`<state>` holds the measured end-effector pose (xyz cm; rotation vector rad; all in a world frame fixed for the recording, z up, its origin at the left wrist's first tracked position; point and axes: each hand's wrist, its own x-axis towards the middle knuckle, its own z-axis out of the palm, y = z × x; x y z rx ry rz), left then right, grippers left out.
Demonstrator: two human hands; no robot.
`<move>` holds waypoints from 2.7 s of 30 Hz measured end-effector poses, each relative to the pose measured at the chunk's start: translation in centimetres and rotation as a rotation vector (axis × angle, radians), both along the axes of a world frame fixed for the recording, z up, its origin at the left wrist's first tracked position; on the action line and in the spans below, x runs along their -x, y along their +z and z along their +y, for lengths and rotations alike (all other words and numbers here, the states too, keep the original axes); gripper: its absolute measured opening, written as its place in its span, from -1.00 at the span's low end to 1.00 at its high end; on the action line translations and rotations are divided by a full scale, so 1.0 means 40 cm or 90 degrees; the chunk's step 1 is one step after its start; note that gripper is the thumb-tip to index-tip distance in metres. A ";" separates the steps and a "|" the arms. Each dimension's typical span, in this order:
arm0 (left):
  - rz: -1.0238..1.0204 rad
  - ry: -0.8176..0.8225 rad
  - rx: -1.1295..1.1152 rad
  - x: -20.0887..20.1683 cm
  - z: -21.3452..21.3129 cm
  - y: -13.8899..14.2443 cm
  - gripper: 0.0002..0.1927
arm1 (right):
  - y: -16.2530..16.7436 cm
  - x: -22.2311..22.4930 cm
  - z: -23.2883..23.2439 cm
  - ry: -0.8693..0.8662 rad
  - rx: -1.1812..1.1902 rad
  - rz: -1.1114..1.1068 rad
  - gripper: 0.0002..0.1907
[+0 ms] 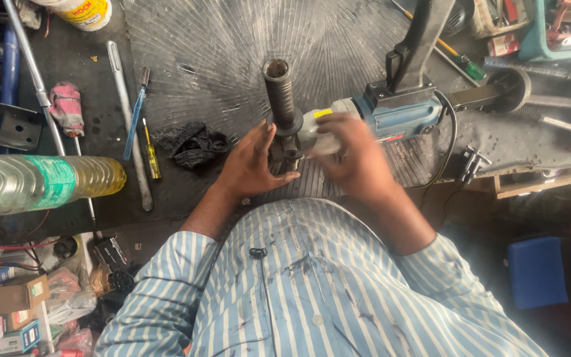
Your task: The person works on a blue electric drill at a workbench, fitting a side handle onto the drill body and tightening its collar by hand. They use a spanner to loosen and tighten the chuck, rotate the drill to reach different sides, and reposition the handle before setting the drill down on the bench.
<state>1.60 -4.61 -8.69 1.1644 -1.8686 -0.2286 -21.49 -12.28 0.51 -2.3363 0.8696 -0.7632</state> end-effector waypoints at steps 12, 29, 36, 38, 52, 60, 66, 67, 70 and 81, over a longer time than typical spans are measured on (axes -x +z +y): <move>0.341 -0.074 -0.209 -0.018 0.012 0.035 0.14 | 0.005 0.159 -0.267 -0.134 0.000 -0.286 -0.25; 0.054 0.008 -0.243 0.032 0.067 0.197 -0.63 | -0.113 0.335 -0.028 -0.077 -0.144 -0.670 -0.63; -0.067 0.046 -0.241 0.080 0.025 0.246 -0.64 | -0.121 0.327 -0.031 -0.103 -0.150 -0.695 -0.58; -0.127 0.036 -0.244 0.090 0.018 0.262 -0.70 | -0.122 0.327 -0.030 -0.108 -0.145 -0.700 -0.58; 0.083 0.177 -0.235 0.105 0.057 0.197 -0.48 | -0.127 0.312 -0.039 -0.095 -0.120 -0.721 -0.59; 0.145 0.125 -0.117 0.114 0.087 0.117 -0.66 | -0.125 0.301 -0.048 -0.109 -0.104 -0.728 -0.60; 0.043 0.015 -0.218 0.077 0.063 0.129 -0.68 | -0.121 0.301 -0.049 -0.132 -0.090 -0.712 -0.63; 0.039 -0.012 -0.245 0.070 0.055 0.131 -0.68 | -0.120 0.302 -0.048 -0.139 -0.090 -0.707 -0.63; 0.067 -0.099 -0.335 0.043 0.033 0.136 -0.66 | -0.117 0.302 -0.044 -0.157 -0.093 -0.695 -0.64; 0.336 -0.230 -0.555 -0.023 -0.048 0.061 -0.60 | -0.100 0.287 -0.023 -0.187 -0.122 -0.709 -0.63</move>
